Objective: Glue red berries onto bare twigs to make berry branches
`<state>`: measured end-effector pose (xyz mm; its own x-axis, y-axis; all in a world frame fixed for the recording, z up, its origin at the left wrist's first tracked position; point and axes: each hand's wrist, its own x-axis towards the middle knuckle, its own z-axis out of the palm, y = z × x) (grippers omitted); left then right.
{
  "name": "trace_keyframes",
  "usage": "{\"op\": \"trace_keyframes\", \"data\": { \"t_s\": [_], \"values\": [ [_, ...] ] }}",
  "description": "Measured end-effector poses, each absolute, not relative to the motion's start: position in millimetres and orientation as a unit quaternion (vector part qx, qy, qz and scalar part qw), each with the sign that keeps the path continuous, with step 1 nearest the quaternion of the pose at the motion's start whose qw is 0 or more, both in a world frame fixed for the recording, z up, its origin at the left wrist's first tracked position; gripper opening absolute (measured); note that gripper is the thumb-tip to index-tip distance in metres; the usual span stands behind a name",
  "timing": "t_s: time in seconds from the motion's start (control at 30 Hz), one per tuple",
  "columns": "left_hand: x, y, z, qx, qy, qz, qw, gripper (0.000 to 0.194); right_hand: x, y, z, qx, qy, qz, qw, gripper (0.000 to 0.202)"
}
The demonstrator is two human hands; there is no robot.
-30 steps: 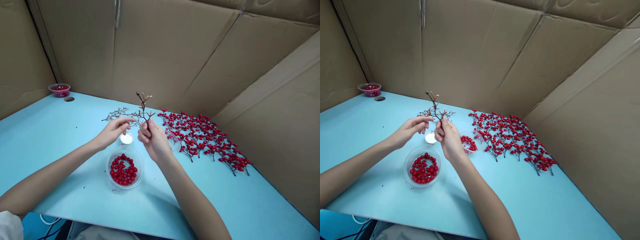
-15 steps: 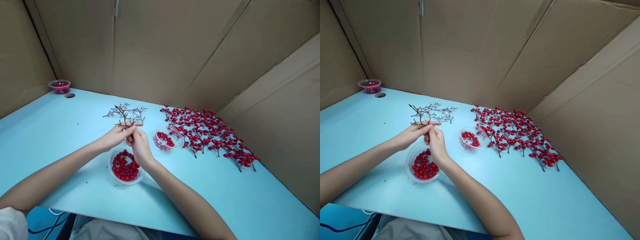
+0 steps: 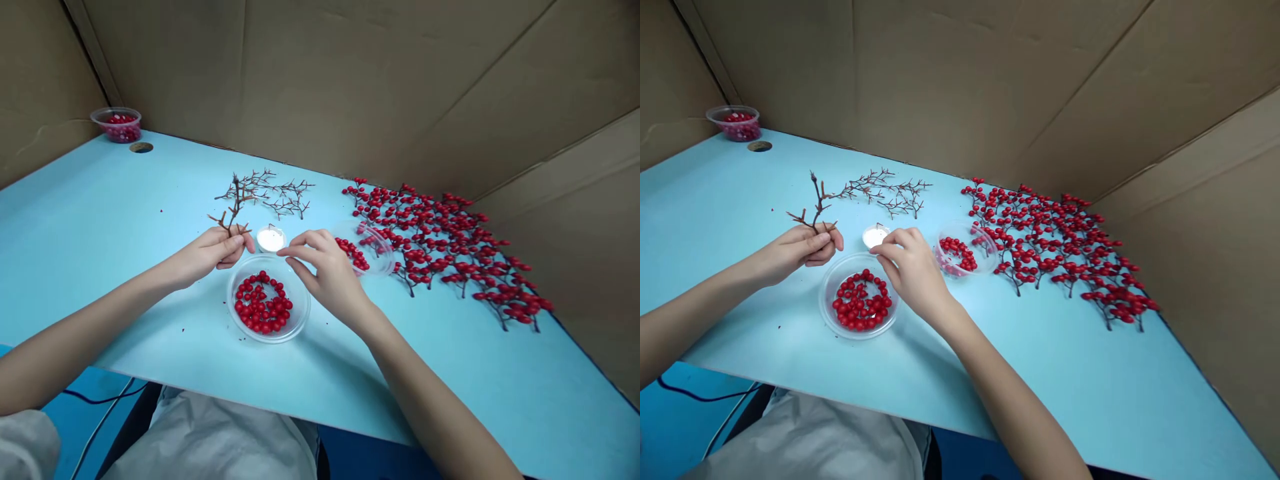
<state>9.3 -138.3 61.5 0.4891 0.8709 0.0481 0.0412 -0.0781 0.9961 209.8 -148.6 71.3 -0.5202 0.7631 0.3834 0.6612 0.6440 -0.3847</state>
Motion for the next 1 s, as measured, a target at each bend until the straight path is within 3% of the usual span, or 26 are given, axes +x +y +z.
{"op": "trace_keyframes", "data": {
  "t_s": [0.17,0.27,0.53,0.7,0.87,1.0],
  "values": [
    [5,-142,59,0.625,0.357,0.353,0.598,0.023,198,-161,72,-0.38,-0.922,0.069,0.021,0.018],
    [9,-144,56,0.633,0.362,0.339,0.595,0.027,199,-168,74,-0.403,-0.914,0.022,-0.039,0.02],
    [13,-147,48,0.649,0.357,0.343,0.578,0.04,203,-172,72,-0.384,-0.918,0.013,-0.099,0.014],
    [8,-147,51,0.671,0.379,0.383,0.51,0.044,200,-173,71,-0.388,-0.918,0.019,-0.077,0.014],
    [8,-144,50,0.694,0.413,0.388,0.445,0.034,190,-169,70,-0.377,-0.923,0.074,-0.011,0.015],
    [11,-145,48,0.709,0.442,0.373,0.404,0.026,176,-168,60,-0.337,-0.935,0.113,-0.013,0.014]
  ]
}}
